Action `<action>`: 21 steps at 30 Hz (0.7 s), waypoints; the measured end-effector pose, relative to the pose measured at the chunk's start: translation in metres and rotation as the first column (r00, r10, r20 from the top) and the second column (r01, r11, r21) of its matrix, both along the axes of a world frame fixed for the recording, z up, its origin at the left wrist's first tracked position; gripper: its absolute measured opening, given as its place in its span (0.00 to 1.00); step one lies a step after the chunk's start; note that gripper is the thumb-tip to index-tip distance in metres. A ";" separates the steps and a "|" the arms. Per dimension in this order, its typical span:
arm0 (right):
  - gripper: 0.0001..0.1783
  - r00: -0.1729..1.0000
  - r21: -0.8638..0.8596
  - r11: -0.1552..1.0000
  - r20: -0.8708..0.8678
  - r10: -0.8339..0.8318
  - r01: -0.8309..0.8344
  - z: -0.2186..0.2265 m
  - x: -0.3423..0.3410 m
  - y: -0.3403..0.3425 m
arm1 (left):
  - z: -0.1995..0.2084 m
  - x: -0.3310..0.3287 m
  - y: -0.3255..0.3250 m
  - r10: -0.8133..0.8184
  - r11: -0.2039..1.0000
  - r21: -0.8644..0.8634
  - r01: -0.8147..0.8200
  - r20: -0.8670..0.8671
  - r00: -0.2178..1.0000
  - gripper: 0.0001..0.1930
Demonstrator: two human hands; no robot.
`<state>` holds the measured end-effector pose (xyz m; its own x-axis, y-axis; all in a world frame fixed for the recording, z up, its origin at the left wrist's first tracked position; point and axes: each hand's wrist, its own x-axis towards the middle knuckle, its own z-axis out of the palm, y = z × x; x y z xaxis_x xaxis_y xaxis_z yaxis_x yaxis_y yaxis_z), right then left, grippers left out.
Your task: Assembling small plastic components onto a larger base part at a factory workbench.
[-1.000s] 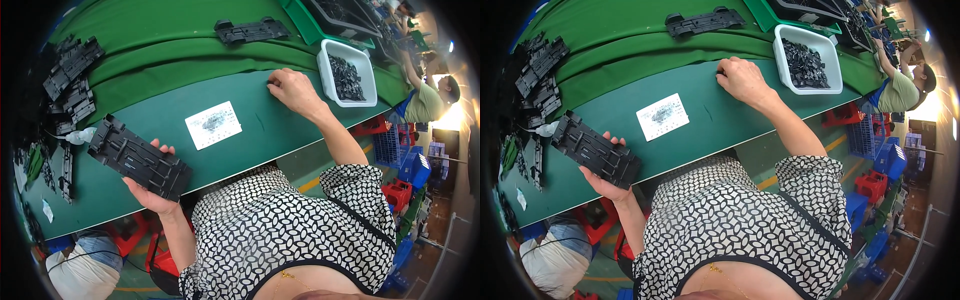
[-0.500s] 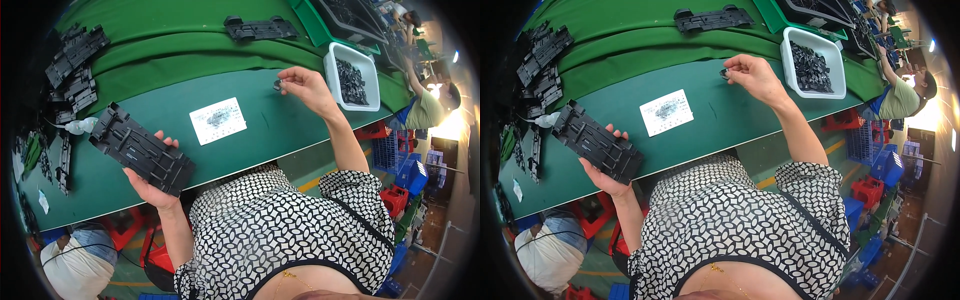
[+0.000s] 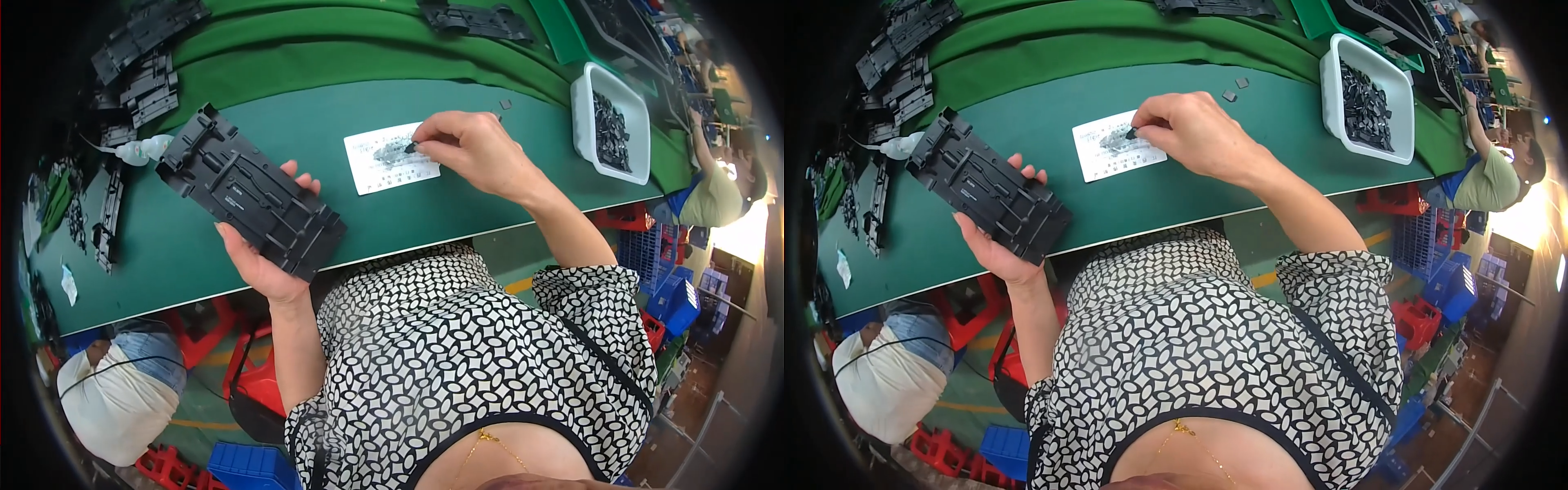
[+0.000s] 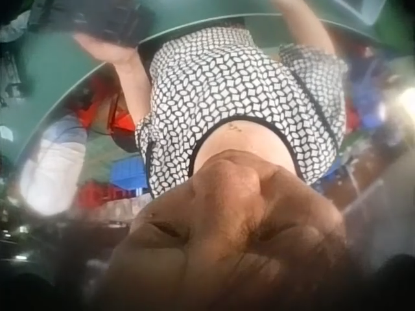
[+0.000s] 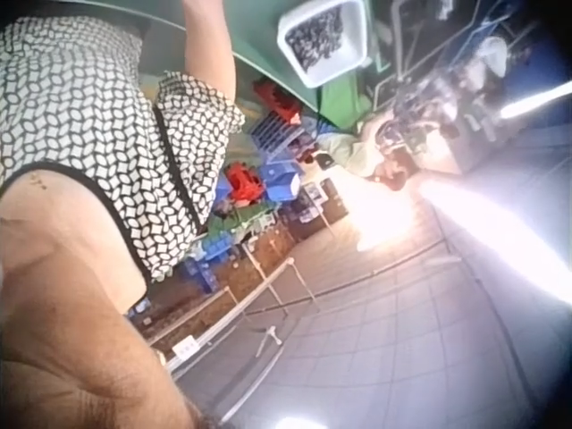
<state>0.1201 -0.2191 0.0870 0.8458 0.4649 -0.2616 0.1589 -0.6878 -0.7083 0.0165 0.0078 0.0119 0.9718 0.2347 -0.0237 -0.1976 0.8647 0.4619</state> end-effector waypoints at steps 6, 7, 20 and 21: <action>0.09 0.917 -0.178 0.972 0.340 0.207 -0.154 -0.013 0.008 0.007 | 0.000 -0.001 0.002 -0.001 1.000 -0.022 0.001 0.013 1.000 0.35; 0.09 0.917 -0.181 0.971 0.339 0.212 -0.158 -0.013 0.009 0.008 | 0.000 -0.002 0.002 -0.006 1.000 -0.018 0.006 0.007 1.000 0.36; 0.10 0.951 -0.171 0.976 0.250 0.179 -0.138 -0.015 0.009 0.015 | 0.001 0.000 0.001 0.012 1.000 0.028 -0.013 0.013 1.000 0.33; 0.10 0.951 -0.147 0.982 0.268 0.153 -0.116 -0.014 0.009 0.015 | 0.001 0.000 0.001 0.014 1.000 0.028 -0.015 0.013 1.000 0.33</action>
<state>0.1294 -0.2037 0.0729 0.8253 0.5573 -0.0908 0.4334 -0.7283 -0.5308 0.0166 0.0089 0.0133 0.9684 0.2493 -0.0050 -0.2159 0.8484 0.4833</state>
